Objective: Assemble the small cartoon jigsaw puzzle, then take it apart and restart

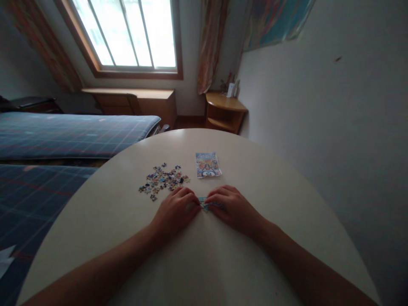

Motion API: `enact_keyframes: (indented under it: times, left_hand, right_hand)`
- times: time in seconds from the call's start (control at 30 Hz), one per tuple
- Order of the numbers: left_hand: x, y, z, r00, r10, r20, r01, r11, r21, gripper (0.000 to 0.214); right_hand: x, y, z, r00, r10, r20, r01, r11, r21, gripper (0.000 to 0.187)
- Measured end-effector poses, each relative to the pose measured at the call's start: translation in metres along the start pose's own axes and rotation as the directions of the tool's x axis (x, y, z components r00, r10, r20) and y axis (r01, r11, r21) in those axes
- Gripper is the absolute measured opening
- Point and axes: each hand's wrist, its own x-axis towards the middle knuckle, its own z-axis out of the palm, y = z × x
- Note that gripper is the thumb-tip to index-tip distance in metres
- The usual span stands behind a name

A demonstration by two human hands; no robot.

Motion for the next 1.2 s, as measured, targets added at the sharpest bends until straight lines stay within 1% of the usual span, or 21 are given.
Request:
enact_keyframes:
  times: [0.2,0.4,0.63,0.83,1.0,1.1,1.2]
  left_hand:
    - [-0.0004,0.0012,-0.0002,1.0,0.008,-0.003,-0.008,1.0,0.03,0.003]
    - [-0.0004,0.0011,0.0008,1.0,-0.006,0.004,0.006,1.0,0.023,0.001]
    - [-0.0001,-0.0016,0.0035,1.0,-0.02,0.007,0.02,1.0,0.016,0.006]
    - [0.0017,-0.0001,0.0017,1.0,-0.017,0.021,0.016,0.999,0.039,0.001]
    - [0.002,0.001,0.0013,0.999,-0.033,0.01,0.032,0.998,0.056,0.005]
    - [0.0021,0.0009,0.0016,1.0,-0.018,-0.001,0.018,0.998,0.054,0.002]
    - [0.0014,0.0014,0.0009,1.0,0.027,-0.001,-0.026,0.999,0.04,0.002]
  right_hand:
    - [0.0001,0.0001,-0.0006,1.0,-0.002,0.007,0.002,1.0,-0.01,0.01]
    - [0.001,-0.0013,-0.0015,1.0,-0.004,0.018,0.005,1.0,-0.011,0.009]
    - [0.0018,-0.0037,-0.0026,1.0,0.003,0.022,-0.002,1.0,-0.003,0.008]
    - [0.0011,-0.0019,0.0001,1.0,-0.004,0.02,0.004,1.0,0.001,0.012]
    - [0.0006,-0.0007,0.0004,0.999,-0.022,0.034,0.022,1.0,0.002,0.013]
    - [0.0004,-0.0001,0.0002,0.999,-0.031,0.039,0.031,1.0,-0.005,0.014]
    - [0.0001,0.0,-0.0003,0.998,-0.039,0.039,0.04,0.999,-0.01,0.015]
